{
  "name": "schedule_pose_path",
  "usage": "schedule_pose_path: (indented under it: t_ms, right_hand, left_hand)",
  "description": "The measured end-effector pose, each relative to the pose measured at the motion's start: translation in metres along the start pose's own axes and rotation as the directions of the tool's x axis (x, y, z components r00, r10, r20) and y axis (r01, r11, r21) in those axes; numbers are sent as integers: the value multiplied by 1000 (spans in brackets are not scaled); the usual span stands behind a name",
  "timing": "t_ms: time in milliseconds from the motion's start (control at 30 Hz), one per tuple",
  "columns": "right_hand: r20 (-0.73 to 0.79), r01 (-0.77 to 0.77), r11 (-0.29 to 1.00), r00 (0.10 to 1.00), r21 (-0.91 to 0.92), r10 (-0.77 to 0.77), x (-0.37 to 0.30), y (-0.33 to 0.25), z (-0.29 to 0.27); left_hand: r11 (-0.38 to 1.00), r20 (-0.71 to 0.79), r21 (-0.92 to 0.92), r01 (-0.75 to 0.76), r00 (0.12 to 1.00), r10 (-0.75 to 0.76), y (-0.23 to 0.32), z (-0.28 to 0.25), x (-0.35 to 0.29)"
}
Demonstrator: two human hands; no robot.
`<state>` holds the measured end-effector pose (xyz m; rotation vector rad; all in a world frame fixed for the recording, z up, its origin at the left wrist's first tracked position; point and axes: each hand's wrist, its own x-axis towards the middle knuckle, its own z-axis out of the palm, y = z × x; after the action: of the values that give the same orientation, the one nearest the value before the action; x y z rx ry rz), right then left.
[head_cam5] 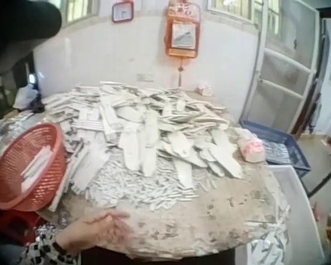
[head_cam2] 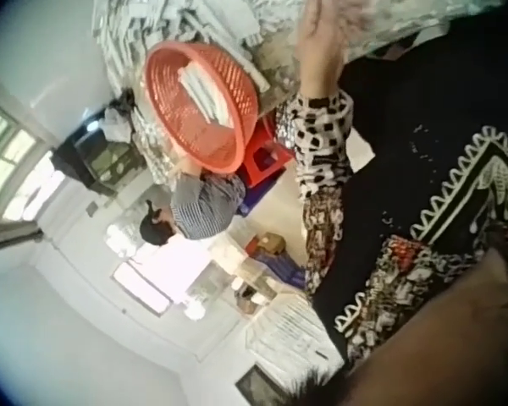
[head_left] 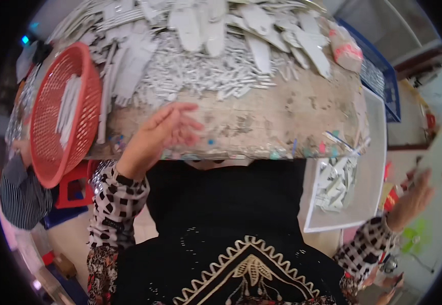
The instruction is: Manually folding and assembling white plastic components into final shapes on a factory table.
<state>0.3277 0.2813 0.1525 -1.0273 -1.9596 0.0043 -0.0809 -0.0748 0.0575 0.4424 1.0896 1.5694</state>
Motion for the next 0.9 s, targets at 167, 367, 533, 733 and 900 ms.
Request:
schedule_pose_path:
  t_ms: [167, 367, 533, 733, 900]
  right_hand:
    - [222, -545, 832, 828, 107, 515, -55, 46, 14]
    - [707, -928, 59, 320, 368, 631, -128, -34, 43]
    - [983, -987, 50, 150, 156, -102, -136, -100, 70]
    - [963, -986, -162, 79, 38, -257, -145, -103, 70]
    - [954, -965, -260, 37, -44, -298, -147, -98, 71]
  left_hand:
    - [65, -20, 997, -46, 644, 764, 7, -57, -9]
    - [-251, 77, 939, 235, 567, 820, 16, -101, 2]
    - [-236, -46, 880, 412, 569, 821, 26, -133, 26]
    - [-259, 14, 855, 449, 480, 877, 35, -142, 35]
    - [-171, -102, 882, 440, 532, 840, 43, -159, 35]
